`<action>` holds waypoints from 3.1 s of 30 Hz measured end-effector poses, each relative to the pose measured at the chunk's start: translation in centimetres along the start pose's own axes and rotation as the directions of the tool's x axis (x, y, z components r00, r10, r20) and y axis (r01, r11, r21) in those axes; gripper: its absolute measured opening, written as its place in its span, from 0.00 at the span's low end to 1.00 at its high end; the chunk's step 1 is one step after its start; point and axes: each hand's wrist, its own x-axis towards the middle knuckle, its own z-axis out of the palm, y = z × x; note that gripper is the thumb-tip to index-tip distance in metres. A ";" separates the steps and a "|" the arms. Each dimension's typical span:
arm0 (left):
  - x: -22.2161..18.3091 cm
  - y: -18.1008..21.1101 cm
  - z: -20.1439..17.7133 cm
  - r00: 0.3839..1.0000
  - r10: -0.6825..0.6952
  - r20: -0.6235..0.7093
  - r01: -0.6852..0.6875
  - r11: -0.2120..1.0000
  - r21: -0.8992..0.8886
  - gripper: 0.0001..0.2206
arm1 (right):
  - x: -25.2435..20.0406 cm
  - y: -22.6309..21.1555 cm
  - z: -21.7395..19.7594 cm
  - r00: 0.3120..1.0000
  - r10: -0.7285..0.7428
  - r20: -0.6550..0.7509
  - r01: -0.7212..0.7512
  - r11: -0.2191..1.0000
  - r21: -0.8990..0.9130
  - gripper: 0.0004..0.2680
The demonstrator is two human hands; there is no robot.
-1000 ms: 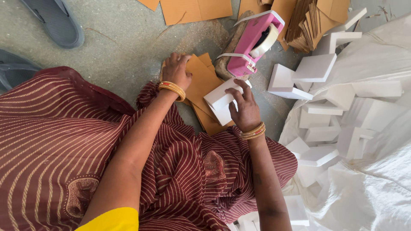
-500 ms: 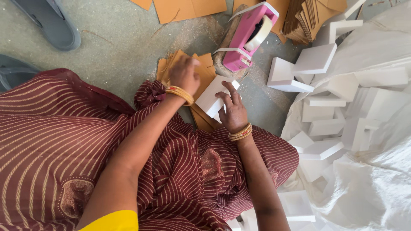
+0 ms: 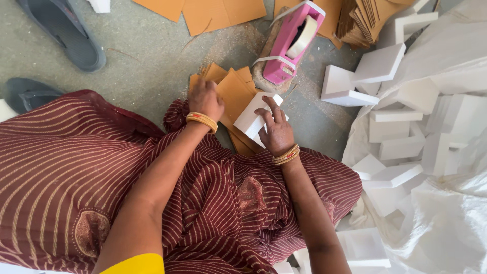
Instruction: The person assembles cardboard packaging by hand and with a tape dispenser, folding cardboard pieces and securing them with tape.
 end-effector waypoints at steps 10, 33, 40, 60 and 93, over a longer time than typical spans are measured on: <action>-1.4 5.3 -1.5 0.961 0.045 0.274 0.126 0.809 -0.574 0.09 | -1.8 1.3 0.7 0.993 -0.072 -0.095 0.064 0.994 -0.092 0.21; -3.0 1.5 -5.9 0.939 0.328 0.104 -0.199 0.764 -0.614 0.28 | -1.1 6.5 -1.2 0.904 0.362 0.226 -0.424 0.706 0.567 0.37; -6.1 -3.1 -2.3 0.988 0.037 0.152 0.047 0.858 -0.511 0.25 | -1.0 1.0 0.2 0.956 0.289 0.059 -0.286 0.861 0.421 0.31; -3.1 0.2 -5.3 0.968 0.208 0.139 -0.154 0.932 -0.328 0.21 | -0.6 1.5 1.5 0.901 0.414 -0.129 -0.326 0.843 0.427 0.19; 2.4 5.7 -5.7 0.881 0.473 0.029 -0.389 0.756 -0.526 0.26 | 2.0 3.0 1.0 0.959 0.263 -0.105 -0.223 0.930 0.292 0.15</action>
